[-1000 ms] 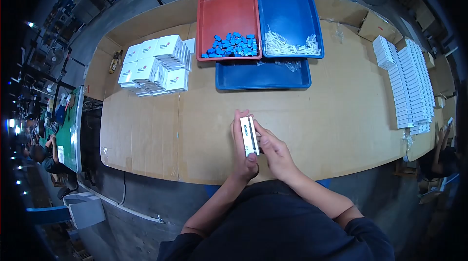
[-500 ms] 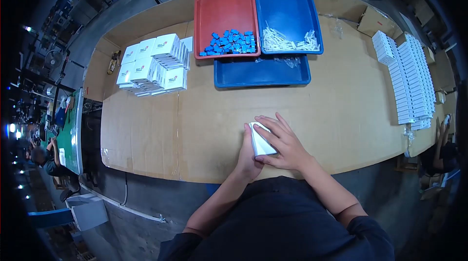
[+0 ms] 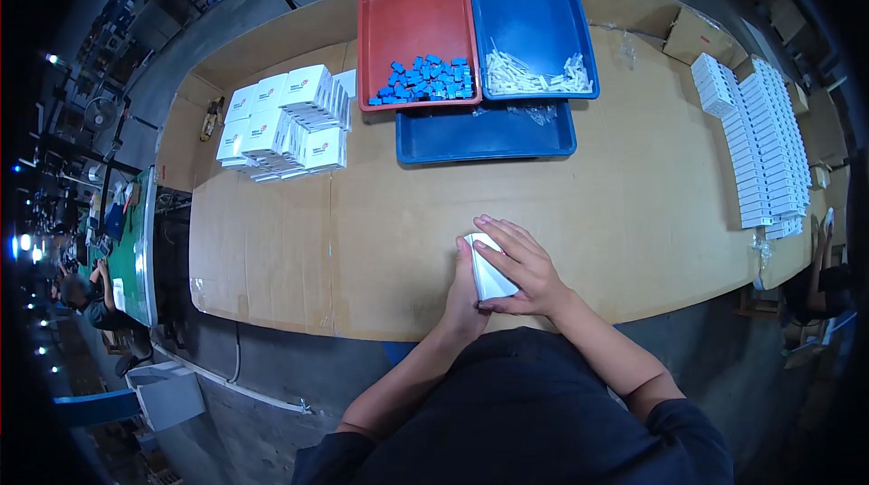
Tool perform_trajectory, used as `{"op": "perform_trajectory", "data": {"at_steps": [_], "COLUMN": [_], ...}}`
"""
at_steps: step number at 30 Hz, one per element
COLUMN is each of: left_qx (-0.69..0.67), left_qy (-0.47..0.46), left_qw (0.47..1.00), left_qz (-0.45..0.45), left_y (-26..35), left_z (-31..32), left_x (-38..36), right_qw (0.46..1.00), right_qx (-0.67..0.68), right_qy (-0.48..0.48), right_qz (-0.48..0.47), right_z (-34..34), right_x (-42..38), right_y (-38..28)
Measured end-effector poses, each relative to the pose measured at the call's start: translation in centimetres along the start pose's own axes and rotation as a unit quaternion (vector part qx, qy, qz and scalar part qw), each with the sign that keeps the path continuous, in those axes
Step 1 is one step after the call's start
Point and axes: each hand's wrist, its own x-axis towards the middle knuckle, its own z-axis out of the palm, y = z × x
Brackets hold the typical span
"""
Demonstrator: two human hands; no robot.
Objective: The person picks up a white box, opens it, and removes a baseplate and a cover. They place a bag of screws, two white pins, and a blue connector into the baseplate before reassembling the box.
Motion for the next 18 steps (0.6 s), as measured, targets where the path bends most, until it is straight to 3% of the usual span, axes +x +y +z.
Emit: {"op": "perform_trajectory", "data": {"at_steps": [7, 11, 13, 18], "left_qx": [0.04, 0.032, 0.048, 0.035], "left_qy": [-0.048, -0.027, -0.087, -0.053], "left_qw": [0.998, 0.999, 0.995, 0.998], "left_qz": [0.013, 0.015, 0.014, 0.011], "left_y": [0.3, 0.2, 0.5, 0.7], "left_z": [0.0, 0.0, -0.4, 0.7], "left_x": [-0.4, -0.7, -1.0, -1.4], "right_qw": [0.999, 0.998, 0.998, 0.999], "right_qx": [-0.027, -0.042, -0.045, -0.011], "right_qy": [0.022, 0.03, 0.031, 0.028], "right_qz": [-0.022, -0.024, -0.027, -0.025], "right_z": [-0.2, -0.7, -0.8, -0.7], "right_x": [0.2, 0.7, 0.9, 0.6], "right_y": [-0.7, -1.4, -1.8, -1.3]}}
